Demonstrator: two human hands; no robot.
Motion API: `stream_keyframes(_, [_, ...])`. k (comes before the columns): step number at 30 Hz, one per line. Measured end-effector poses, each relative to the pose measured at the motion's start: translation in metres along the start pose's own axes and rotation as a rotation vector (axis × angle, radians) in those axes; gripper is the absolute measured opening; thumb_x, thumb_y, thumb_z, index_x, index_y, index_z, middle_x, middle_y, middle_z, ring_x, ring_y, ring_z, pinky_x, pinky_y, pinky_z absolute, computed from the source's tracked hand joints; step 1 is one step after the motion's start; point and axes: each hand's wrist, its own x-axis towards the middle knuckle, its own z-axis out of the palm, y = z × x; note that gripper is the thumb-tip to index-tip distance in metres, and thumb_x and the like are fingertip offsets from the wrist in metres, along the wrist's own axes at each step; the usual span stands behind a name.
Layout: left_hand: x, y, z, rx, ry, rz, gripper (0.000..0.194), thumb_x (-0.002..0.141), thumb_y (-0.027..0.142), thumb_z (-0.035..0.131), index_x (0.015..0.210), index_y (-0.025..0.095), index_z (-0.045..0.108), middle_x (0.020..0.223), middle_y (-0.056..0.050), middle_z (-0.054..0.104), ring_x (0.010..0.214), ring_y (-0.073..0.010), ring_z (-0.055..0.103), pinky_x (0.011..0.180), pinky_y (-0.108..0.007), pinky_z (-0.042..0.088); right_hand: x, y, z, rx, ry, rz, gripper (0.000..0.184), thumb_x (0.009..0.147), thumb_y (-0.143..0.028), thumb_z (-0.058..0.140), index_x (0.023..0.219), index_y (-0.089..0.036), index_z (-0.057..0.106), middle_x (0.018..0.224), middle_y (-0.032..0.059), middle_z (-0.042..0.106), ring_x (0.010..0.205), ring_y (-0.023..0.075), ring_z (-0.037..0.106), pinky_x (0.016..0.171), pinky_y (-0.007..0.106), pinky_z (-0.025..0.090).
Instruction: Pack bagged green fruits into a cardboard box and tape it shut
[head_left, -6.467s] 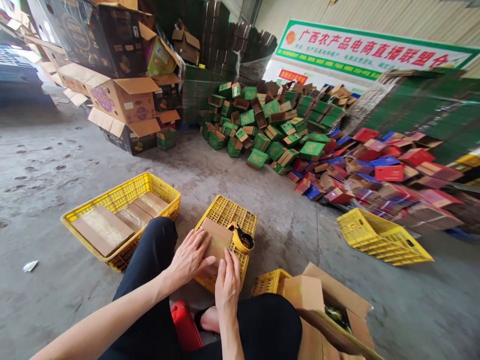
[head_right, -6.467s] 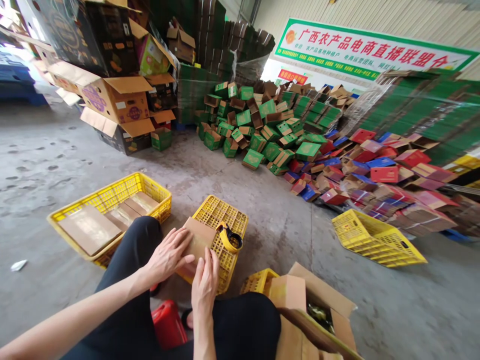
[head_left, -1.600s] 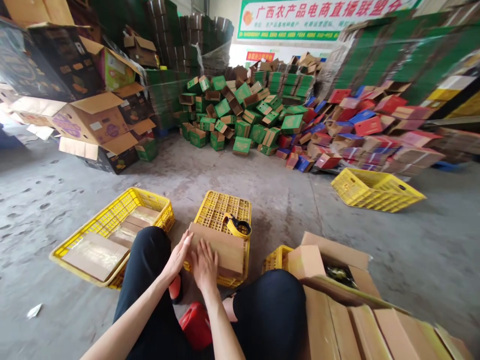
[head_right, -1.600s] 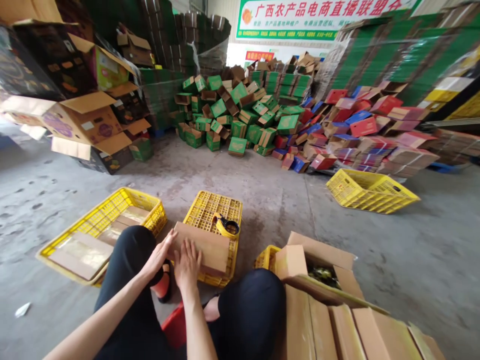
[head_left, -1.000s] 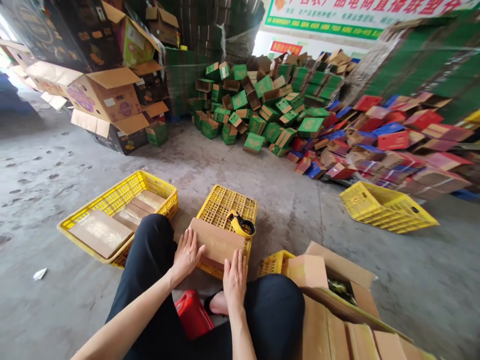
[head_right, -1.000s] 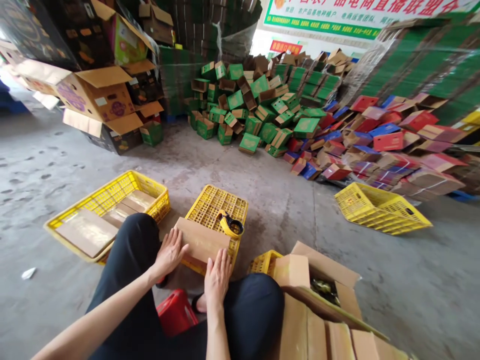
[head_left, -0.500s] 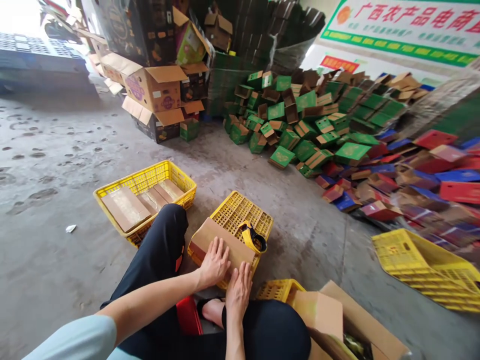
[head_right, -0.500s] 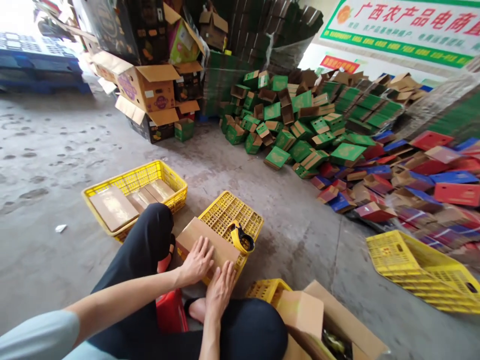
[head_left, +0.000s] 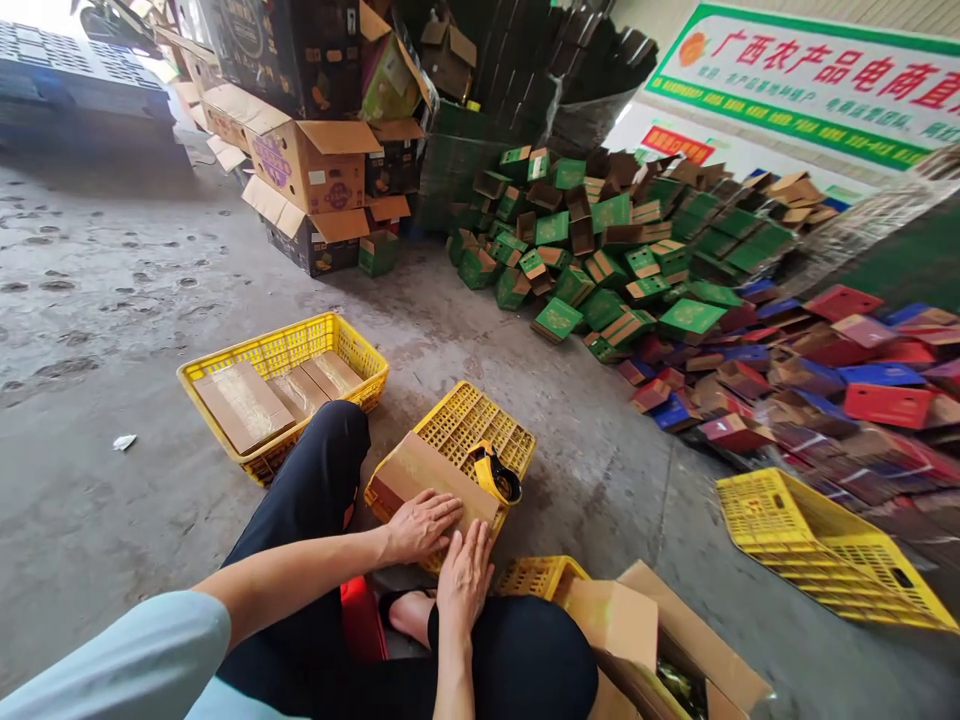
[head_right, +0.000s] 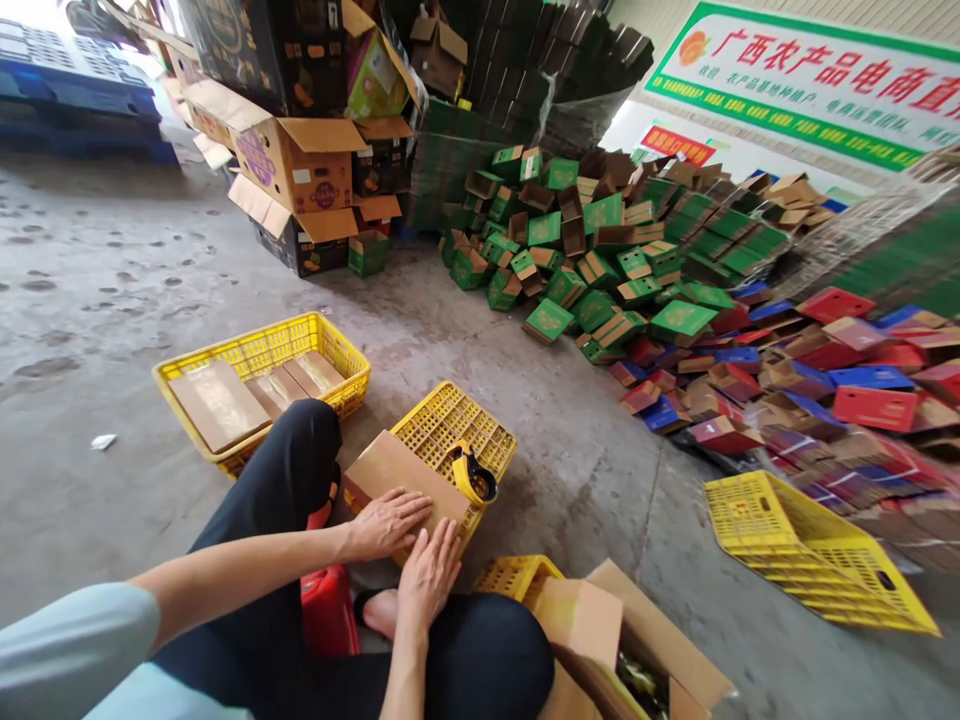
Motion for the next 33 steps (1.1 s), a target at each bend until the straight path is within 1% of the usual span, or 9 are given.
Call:
stream_keyframes(6, [-0.010, -0.022, -0.009, 0.041, 0.042, -0.060, 0.067, 0.106, 0.058, 0.053, 0.163, 0.025, 0.045, 0.165, -0.010, 0.050, 0.153, -0.0289, 0.046, 0.128, -0.047, 0.030, 0.000, -0.010, -0.009, -0.043, 0.014, 0.018, 0.083, 0.109, -0.061, 0.011, 0.161, -0.006, 0.047, 0.163, 0.0280, 0.045, 0.149, 0.0450, 0.047, 0.109, 0.067, 0.048])
stream_keyframes(12, [-0.026, -0.061, -0.022, 0.072, 0.152, -0.249, 0.063, 0.107, 0.060, 0.046, 0.161, 0.028, 0.048, 0.165, -0.009, 0.050, 0.155, -0.0309, 0.042, 0.129, -0.050, 0.030, 0.006, -0.016, -0.015, -0.057, 0.046, 0.011, 0.083, 0.109, -0.060, 0.012, 0.156, -0.005, 0.053, 0.159, 0.0280, 0.052, 0.151, 0.0451, 0.045, 0.115, 0.073, 0.038])
stream_keyframes(16, [-0.035, -0.074, -0.020, 0.078, 0.202, -0.333, 0.066, 0.108, 0.060, 0.042, 0.163, 0.023, 0.046, 0.170, -0.012, 0.042, 0.160, -0.0340, 0.033, 0.126, -0.054, 0.035, 0.014, -0.027, -0.009, -0.057, 0.092, 0.036, 0.091, 0.108, -0.061, 0.011, 0.151, 0.005, 0.055, 0.154, 0.0360, 0.052, 0.147, 0.0475, 0.048, 0.117, 0.071, 0.036])
stream_keyframes(18, [-0.037, -0.076, -0.016, 0.080, 0.203, -0.331, 0.068, 0.109, 0.060, 0.041, 0.163, 0.019, 0.045, 0.171, -0.015, 0.037, 0.161, -0.0352, 0.029, 0.125, -0.054, 0.037, 0.019, -0.037, -0.003, -0.046, 0.104, 0.060, 0.097, 0.107, -0.064, 0.010, 0.148, 0.011, 0.056, 0.153, 0.0402, 0.051, 0.147, 0.0493, 0.049, 0.117, 0.068, 0.037])
stream_keyframes(21, [-0.037, -0.077, -0.012, 0.081, 0.211, -0.301, 0.065, 0.110, 0.055, 0.041, 0.161, 0.015, 0.047, 0.171, -0.016, 0.037, 0.163, -0.0354, 0.026, 0.126, -0.055, 0.037, 0.028, -0.056, 0.006, 0.005, 0.077, 0.043, 0.097, 0.107, -0.063, 0.010, 0.147, 0.012, 0.056, 0.153, 0.0417, 0.050, 0.146, 0.0495, 0.049, 0.117, 0.066, 0.038])
stream_keyframes(25, [-0.036, -0.080, -0.014, 0.061, 0.243, -0.244, 0.054, 0.111, 0.042, 0.041, 0.158, 0.016, 0.050, 0.169, -0.014, 0.042, 0.163, -0.0313, 0.026, 0.129, -0.056, 0.034, 0.038, -0.090, 0.015, 0.064, -0.022, -0.046, 0.083, 0.110, -0.051, 0.015, 0.149, 0.010, 0.055, 0.156, 0.0388, 0.048, 0.150, 0.0463, 0.046, 0.119, 0.065, 0.036])
stream_keyframes(28, [-0.035, -0.082, -0.018, 0.037, 0.221, -0.192, 0.050, 0.111, 0.030, 0.037, 0.157, 0.017, 0.051, 0.163, -0.013, 0.051, 0.161, -0.0269, 0.031, 0.132, -0.057, 0.030, 0.043, -0.112, 0.021, 0.095, -0.107, -0.155, 0.068, 0.111, -0.038, 0.021, 0.150, 0.005, 0.056, 0.157, 0.0328, 0.050, 0.152, 0.0405, 0.046, 0.122, 0.060, 0.036])
stream_keyframes(30, [-0.036, -0.083, -0.019, 0.021, 0.200, -0.161, 0.050, 0.112, 0.027, 0.033, 0.156, 0.016, 0.052, 0.160, -0.013, 0.055, 0.160, -0.0256, 0.034, 0.133, -0.056, 0.028, 0.046, -0.118, 0.022, 0.112, -0.144, -0.214, 0.063, 0.110, -0.031, 0.023, 0.152, 0.001, 0.056, 0.159, 0.0275, 0.052, 0.153, 0.0358, 0.046, 0.123, 0.055, 0.037])
stream_keyframes(33, [-0.038, -0.082, -0.019, 0.009, 0.208, -0.199, 0.053, 0.114, 0.039, 0.032, 0.156, 0.014, 0.052, 0.164, -0.015, 0.049, 0.161, -0.0280, 0.030, 0.132, -0.055, 0.032, 0.047, -0.110, 0.017, 0.104, -0.170, -0.247, 0.060, 0.111, -0.033, 0.024, 0.154, -0.006, 0.056, 0.159, 0.0214, 0.054, 0.153, 0.0314, 0.046, 0.124, 0.051, 0.036])
